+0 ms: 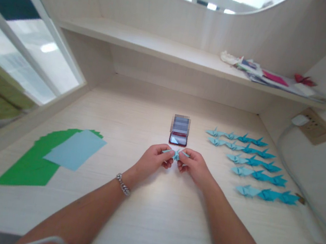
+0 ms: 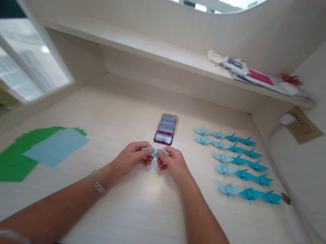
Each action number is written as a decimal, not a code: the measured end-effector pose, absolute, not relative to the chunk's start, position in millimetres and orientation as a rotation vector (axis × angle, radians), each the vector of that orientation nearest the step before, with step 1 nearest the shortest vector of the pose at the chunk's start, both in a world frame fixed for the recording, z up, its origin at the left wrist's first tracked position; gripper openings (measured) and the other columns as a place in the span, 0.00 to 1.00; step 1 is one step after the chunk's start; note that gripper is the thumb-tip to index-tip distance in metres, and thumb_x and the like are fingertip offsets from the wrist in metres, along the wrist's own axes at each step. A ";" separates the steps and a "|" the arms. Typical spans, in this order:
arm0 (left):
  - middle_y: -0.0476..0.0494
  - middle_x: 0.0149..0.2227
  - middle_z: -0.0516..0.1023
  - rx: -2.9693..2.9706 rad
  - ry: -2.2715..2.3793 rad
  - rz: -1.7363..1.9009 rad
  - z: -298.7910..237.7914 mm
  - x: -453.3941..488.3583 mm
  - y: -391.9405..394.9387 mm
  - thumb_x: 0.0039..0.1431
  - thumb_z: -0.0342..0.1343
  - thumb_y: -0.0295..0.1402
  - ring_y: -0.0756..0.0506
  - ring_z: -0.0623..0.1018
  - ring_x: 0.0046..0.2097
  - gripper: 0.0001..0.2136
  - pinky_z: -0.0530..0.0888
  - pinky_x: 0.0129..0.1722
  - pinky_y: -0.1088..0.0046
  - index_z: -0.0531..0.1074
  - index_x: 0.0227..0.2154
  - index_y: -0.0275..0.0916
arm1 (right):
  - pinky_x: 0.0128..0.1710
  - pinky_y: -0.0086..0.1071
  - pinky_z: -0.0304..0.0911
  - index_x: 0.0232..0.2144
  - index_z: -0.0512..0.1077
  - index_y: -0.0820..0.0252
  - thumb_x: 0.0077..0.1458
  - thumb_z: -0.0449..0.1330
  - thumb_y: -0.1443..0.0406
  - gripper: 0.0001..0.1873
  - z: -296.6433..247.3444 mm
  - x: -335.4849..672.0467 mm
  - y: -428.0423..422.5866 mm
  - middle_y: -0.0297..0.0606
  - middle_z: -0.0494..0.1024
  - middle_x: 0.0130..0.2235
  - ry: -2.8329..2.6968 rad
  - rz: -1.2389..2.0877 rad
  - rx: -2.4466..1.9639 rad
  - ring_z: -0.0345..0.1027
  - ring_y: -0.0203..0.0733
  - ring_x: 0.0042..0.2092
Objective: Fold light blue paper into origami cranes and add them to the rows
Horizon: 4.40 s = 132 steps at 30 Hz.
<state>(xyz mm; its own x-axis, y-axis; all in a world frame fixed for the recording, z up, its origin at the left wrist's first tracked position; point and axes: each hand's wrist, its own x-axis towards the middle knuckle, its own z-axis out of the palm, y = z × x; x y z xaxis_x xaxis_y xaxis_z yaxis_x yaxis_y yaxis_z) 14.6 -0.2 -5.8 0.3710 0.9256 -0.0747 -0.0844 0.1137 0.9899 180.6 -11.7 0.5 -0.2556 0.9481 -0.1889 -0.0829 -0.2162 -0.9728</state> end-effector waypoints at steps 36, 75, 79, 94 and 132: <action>0.49 0.24 0.68 0.792 0.500 0.928 0.2 19.5 -10.0 0.58 0.56 0.34 0.53 0.68 0.26 0.09 0.65 0.28 0.78 0.66 0.27 0.35 | 0.23 0.22 0.61 0.29 0.71 0.63 0.50 0.63 0.62 0.08 -3.5 175.9 -14.4 0.32 0.70 0.21 -0.666 1.934 -0.651 0.63 0.30 0.22; 0.50 0.20 0.67 0.982 0.718 0.942 -6.3 16.7 -1.2 0.53 0.59 0.40 0.53 0.65 0.22 0.14 0.61 0.24 0.76 0.66 0.23 0.35 | 0.18 0.24 0.53 0.24 0.69 0.61 0.44 0.66 0.55 0.16 -2.2 176.7 -8.6 0.30 0.69 0.18 -0.787 1.609 -0.970 0.59 0.30 0.19; 0.50 0.20 0.67 0.896 0.673 0.950 -3.3 16.3 -1.8 0.53 0.60 0.39 0.53 0.66 0.23 0.13 0.62 0.24 0.77 0.66 0.23 0.35 | 0.18 0.24 0.53 0.23 0.68 0.61 0.45 0.66 0.57 0.15 -3.0 178.8 -7.8 0.30 0.68 0.17 -0.711 1.624 -0.917 0.59 0.30 0.19; 0.51 0.21 0.66 0.814 0.668 1.131 1.5 9.1 1.6 0.52 0.59 0.38 0.53 0.66 0.23 0.14 0.64 0.24 0.76 0.64 0.21 0.36 | 0.17 0.22 0.54 0.23 0.66 0.61 0.44 0.67 0.57 0.16 -4.3 183.4 -4.9 0.28 0.67 0.18 -0.658 1.593 -0.935 0.58 0.28 0.19; 0.46 0.25 0.72 1.025 0.975 1.036 -15.2 19.8 2.0 0.51 0.60 0.41 0.53 0.69 0.25 0.13 0.66 0.25 0.77 0.73 0.27 0.34 | 0.32 0.32 0.59 0.28 0.72 0.57 0.52 0.56 0.62 0.07 -7.8 179.5 -12.6 0.35 0.74 0.28 -1.449 0.315 -1.451 0.64 0.39 0.28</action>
<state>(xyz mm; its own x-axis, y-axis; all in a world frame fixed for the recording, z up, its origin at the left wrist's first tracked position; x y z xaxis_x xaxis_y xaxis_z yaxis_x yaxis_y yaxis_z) 19.8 2.0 -15.2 0.2223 0.9651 -0.1388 -0.1973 0.1839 0.9629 179.5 -12.6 -7.8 0.2429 0.8571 0.4544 0.5915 0.2404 -0.7697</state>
